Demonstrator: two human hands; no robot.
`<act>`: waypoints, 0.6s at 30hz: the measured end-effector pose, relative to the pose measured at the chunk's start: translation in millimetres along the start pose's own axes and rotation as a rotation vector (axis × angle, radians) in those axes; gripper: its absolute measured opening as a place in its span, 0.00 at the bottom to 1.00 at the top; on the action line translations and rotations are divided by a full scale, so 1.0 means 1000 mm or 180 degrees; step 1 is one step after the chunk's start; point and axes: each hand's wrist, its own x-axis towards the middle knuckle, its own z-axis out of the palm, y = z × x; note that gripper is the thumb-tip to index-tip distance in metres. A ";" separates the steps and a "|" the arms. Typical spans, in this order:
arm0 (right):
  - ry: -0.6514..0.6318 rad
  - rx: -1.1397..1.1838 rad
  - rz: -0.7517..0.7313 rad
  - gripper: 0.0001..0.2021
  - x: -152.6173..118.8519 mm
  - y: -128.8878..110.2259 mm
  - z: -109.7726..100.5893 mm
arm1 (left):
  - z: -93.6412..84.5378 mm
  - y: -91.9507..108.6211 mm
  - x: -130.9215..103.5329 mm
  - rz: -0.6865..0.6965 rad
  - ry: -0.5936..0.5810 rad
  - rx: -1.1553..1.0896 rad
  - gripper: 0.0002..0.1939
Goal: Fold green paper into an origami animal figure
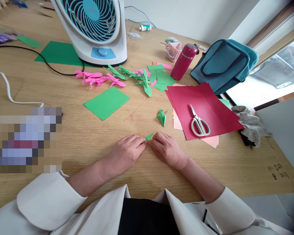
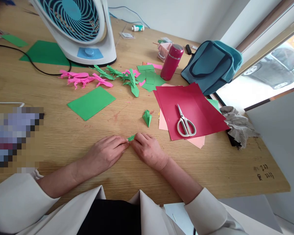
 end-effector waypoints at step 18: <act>0.0038 0.0271 0.0019 0.11 -0.010 0.000 -0.003 | 0.002 -0.001 -0.002 0.0141 0.0067 0.0216 0.12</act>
